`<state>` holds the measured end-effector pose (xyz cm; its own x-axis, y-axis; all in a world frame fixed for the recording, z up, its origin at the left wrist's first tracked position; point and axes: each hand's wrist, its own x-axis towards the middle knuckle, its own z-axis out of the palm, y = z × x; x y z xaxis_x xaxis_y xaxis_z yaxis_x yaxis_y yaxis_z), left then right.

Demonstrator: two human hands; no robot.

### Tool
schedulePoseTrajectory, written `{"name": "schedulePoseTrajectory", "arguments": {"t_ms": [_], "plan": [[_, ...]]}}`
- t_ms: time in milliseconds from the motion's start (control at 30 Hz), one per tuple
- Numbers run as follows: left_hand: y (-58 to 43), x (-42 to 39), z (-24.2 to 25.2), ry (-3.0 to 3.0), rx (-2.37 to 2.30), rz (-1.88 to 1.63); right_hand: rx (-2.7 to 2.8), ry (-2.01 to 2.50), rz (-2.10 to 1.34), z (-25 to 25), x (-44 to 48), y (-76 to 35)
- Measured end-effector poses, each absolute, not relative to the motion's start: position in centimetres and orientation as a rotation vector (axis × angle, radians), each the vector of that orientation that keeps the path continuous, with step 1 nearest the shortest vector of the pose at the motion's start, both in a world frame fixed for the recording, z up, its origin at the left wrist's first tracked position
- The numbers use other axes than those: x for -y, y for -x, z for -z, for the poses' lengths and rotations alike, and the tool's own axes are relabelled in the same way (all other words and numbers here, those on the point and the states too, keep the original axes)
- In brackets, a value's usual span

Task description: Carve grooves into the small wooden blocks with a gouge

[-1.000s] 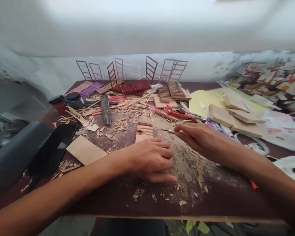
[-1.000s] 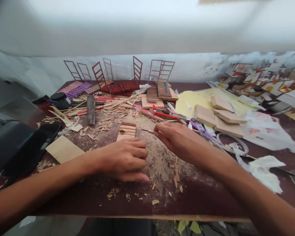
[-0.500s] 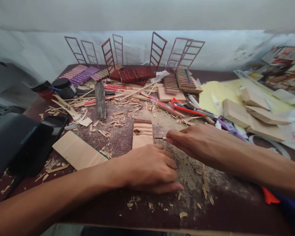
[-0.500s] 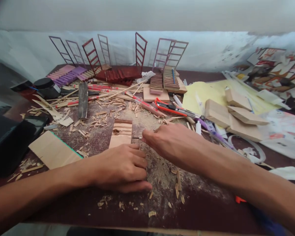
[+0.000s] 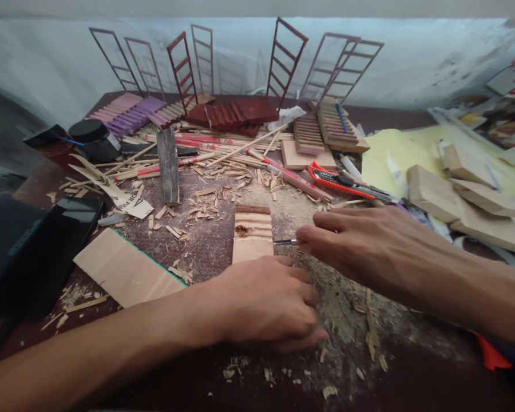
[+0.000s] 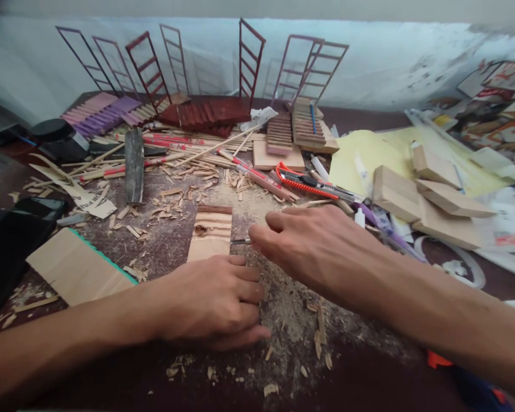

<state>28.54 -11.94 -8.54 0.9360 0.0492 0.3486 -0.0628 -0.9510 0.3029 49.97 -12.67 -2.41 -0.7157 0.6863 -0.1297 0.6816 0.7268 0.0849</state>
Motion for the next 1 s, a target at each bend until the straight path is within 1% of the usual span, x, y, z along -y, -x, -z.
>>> {"name": "schedulePoseTrajectory", "arguments": {"t_ms": [200,433,667,833,933,1000], "plan": [[-28.5,12.1,8.4,-2.77,0.002,-0.437,-2.761,-1.149,-0.048,2.3,13.5,-49.5],[-28.5,12.0,8.7,-2.763,0.022,-0.472,-2.772,-1.135,-0.157,2.1,13.7,-49.2],[-28.6,12.1,8.8,-2.748,0.046,-0.467,-2.83,-0.989,-0.499,1.9,14.3,-47.8],[-28.9,12.0,8.7,-2.752,0.036,-0.422,-2.793,-0.849,-0.652,1.8,14.7,-47.1],[-29.0,12.0,8.5,-2.757,0.034,-0.348,-2.794,-0.836,-0.61,1.5,14.7,-46.7],[-29.0,12.0,8.4,-2.756,0.01,-0.317,-2.776,-0.86,-0.469,1.0,14.1,-46.5]]}}
